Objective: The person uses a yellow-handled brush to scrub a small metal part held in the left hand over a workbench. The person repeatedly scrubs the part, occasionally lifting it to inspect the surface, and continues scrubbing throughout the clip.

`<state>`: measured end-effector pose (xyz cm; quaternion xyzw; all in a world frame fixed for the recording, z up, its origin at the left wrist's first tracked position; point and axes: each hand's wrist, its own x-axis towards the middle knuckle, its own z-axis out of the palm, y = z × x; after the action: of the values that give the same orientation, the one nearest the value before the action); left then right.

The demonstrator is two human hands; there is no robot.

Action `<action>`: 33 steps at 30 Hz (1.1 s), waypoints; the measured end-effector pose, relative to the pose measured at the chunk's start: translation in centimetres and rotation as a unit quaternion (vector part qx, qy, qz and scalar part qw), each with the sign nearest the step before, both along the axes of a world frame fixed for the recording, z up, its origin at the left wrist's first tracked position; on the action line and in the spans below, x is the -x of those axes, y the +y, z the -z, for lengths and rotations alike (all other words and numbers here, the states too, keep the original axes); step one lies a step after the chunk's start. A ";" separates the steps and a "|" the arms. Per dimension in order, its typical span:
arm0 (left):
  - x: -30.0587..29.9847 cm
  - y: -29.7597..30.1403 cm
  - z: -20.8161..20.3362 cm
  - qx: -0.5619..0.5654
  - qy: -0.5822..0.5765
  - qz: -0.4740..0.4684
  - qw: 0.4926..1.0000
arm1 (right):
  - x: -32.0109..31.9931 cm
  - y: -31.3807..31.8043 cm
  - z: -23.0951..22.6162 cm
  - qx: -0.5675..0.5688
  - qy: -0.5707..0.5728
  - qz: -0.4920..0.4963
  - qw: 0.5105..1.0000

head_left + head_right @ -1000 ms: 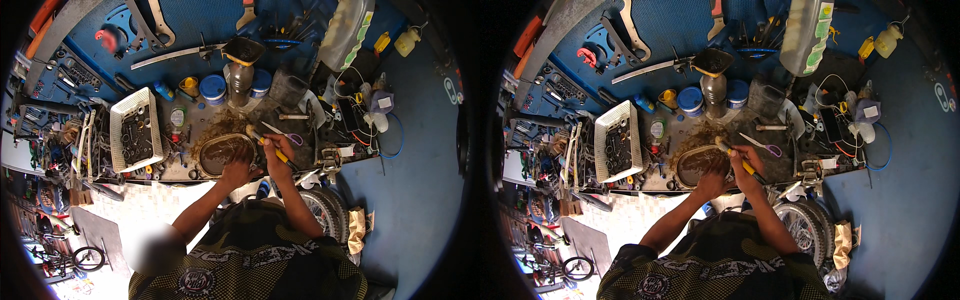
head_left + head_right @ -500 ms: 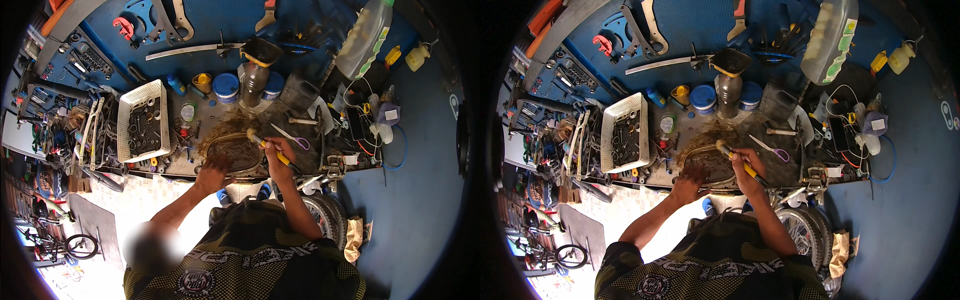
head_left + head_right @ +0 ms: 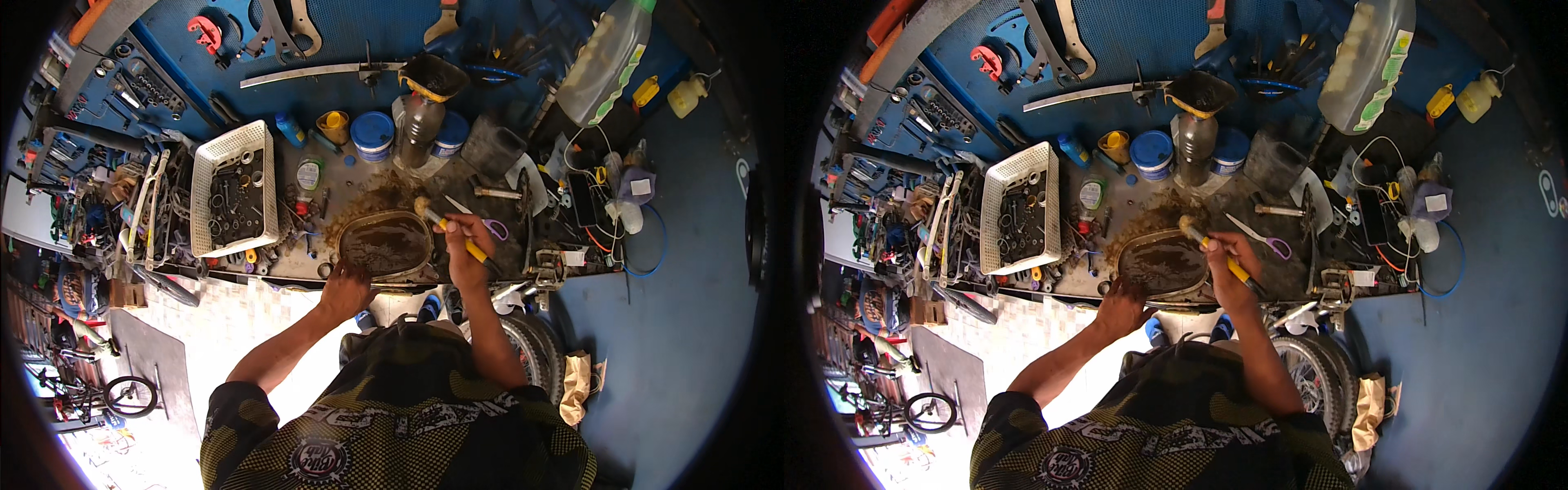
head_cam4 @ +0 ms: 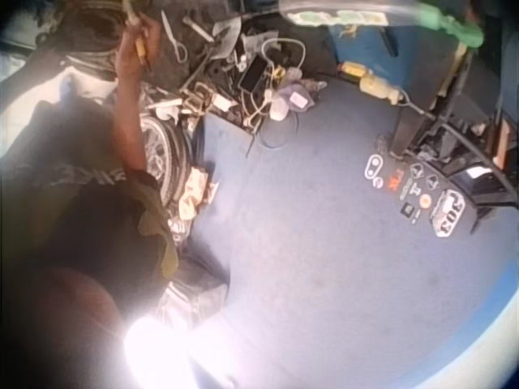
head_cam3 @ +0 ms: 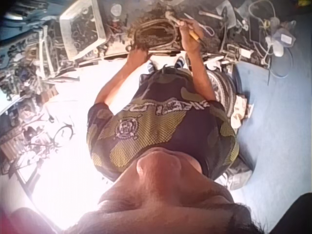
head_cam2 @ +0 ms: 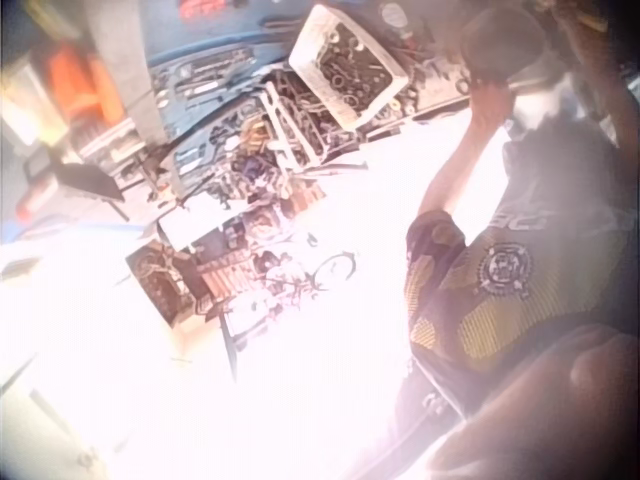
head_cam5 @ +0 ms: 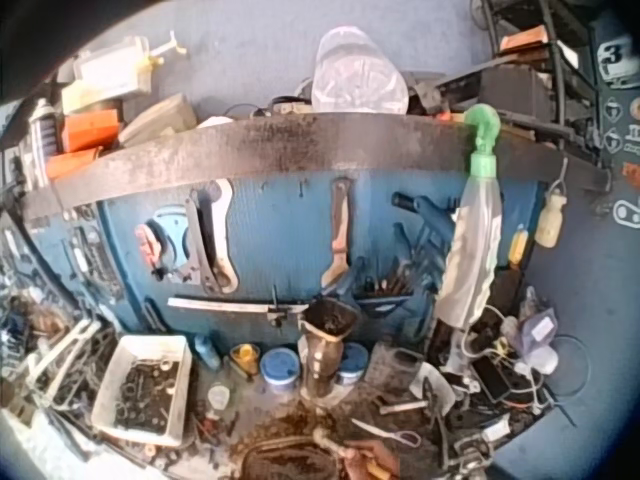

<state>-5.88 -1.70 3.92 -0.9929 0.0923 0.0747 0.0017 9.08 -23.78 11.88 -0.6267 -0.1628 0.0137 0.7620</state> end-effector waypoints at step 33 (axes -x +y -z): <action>-2.6 -1.2 -0.2 0.202 -0.066 0.029 0.977 | -1.9 -4.5 -0.7 0.019 -0.007 0.065 0.998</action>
<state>-3.23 -2.87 4.14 -0.9724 0.1340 -0.0111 -0.1909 10.93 -28.27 12.56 -0.6506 -0.1271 -0.0369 0.7478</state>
